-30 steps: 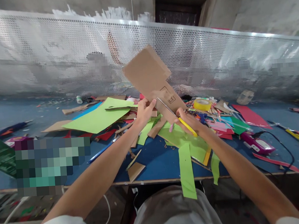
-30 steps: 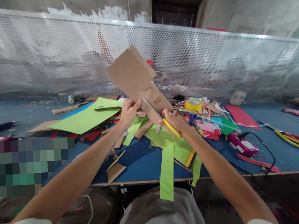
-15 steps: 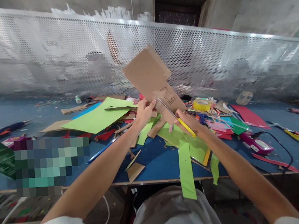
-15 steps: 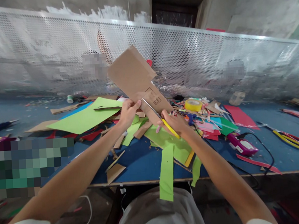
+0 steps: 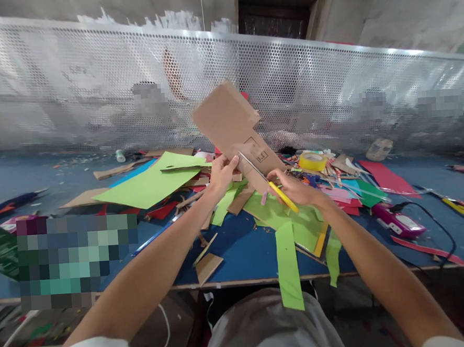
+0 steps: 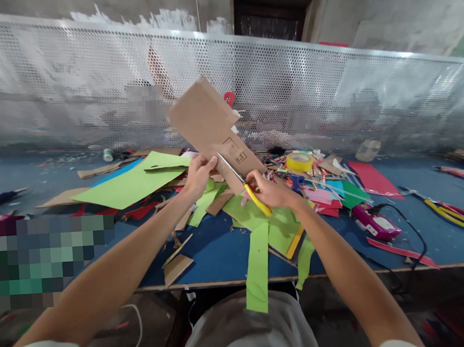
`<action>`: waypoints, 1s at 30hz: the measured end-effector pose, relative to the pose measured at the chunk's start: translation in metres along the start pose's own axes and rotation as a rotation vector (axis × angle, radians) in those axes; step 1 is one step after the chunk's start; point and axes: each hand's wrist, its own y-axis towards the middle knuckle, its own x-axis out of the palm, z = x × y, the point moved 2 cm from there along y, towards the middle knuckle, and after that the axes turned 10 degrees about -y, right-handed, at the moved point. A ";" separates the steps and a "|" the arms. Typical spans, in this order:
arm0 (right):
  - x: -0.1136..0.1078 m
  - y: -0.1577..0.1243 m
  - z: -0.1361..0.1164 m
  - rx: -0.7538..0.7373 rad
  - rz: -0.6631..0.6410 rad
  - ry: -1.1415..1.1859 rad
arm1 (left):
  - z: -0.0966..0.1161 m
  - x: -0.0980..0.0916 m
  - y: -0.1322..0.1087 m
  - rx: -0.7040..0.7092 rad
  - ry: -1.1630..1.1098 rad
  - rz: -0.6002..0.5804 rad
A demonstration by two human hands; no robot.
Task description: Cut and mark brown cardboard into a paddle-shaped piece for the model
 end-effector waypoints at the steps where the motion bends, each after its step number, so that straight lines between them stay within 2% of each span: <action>1: -0.001 0.000 0.000 0.004 -0.001 0.032 | -0.001 -0.001 0.001 0.001 0.004 0.009; 4: -0.002 -0.001 -0.002 0.020 0.046 -0.007 | 0.000 -0.003 0.002 0.017 0.016 0.000; 12: 0.004 0.004 -0.010 0.100 0.229 -0.373 | 0.015 0.000 -0.001 0.087 0.105 -0.066; 18: 0.005 0.009 -0.021 0.104 0.165 -0.576 | 0.018 0.001 0.000 0.131 0.161 -0.064; 26: 0.006 0.006 -0.012 0.050 0.155 -0.651 | 0.012 0.002 -0.001 -0.019 -0.036 -0.066; 30: 0.004 0.005 -0.003 0.005 0.145 -0.628 | 0.010 0.002 -0.001 -0.054 -0.052 -0.043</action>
